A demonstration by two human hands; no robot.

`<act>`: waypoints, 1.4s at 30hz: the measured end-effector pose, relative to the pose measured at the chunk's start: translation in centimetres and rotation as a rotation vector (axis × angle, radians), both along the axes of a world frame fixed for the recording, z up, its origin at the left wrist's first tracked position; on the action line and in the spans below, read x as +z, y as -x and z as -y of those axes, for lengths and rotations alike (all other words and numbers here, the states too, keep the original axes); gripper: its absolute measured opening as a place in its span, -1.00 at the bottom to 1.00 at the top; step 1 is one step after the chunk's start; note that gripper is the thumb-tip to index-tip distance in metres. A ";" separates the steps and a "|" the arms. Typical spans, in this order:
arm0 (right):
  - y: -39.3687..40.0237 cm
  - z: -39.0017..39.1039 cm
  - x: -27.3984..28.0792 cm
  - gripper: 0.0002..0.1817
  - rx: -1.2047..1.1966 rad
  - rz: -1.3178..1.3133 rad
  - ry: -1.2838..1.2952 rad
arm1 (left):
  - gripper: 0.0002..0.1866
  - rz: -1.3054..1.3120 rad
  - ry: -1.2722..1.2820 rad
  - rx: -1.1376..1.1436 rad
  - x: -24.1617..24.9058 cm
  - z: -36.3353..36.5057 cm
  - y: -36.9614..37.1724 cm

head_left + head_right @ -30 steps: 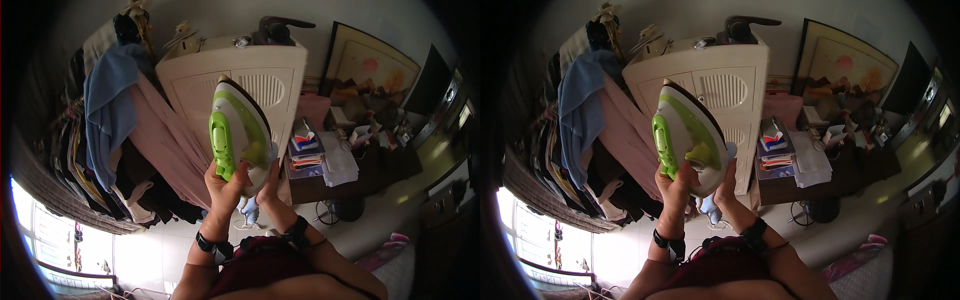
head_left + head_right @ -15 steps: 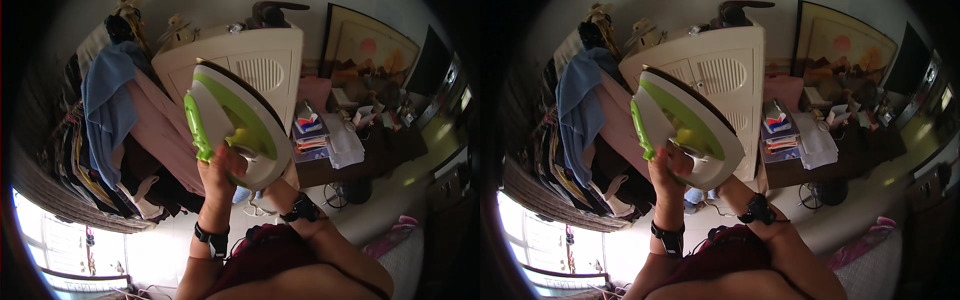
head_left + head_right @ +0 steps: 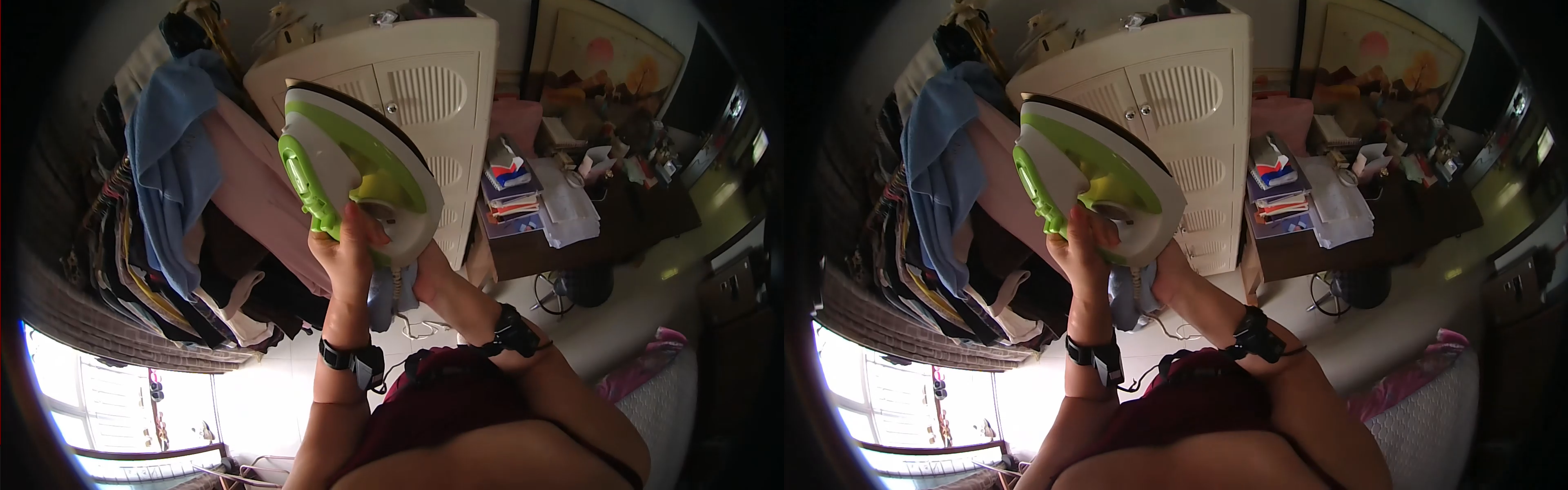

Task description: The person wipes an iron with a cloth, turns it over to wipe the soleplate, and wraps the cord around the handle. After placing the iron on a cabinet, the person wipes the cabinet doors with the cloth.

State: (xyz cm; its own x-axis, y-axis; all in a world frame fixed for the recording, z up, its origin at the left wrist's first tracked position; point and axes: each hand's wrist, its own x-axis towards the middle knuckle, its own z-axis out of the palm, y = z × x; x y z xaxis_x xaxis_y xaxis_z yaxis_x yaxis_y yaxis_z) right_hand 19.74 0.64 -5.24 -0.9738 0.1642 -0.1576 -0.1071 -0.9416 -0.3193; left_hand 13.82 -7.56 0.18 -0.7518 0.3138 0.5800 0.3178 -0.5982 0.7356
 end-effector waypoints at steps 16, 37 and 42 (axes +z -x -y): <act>-2.0 -1.1 -2.0 -0.50 0.120 0.045 -0.597 | -0.74 0.112 0.198 -0.014 -0.3 2.7 2.0; 0.7 -1.0 8.3 -0.80 -0.724 -0.132 -1.583 | -0.34 0.196 0.379 -0.188 0.6 5.7 1.8; 1.6 -1.9 9.0 -0.85 -0.804 -0.244 -1.510 | -0.34 0.349 0.367 -0.188 0.1 4.0 2.6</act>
State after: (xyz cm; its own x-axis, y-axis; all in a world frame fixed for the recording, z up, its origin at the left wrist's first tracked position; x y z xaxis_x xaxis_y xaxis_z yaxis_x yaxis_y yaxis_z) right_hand 18.12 2.52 3.76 -0.5565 0.4346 0.7082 -0.5395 0.4591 -0.7057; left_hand 11.23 -11.54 0.32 -0.7914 0.5967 0.1329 -0.0709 -0.3055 0.9495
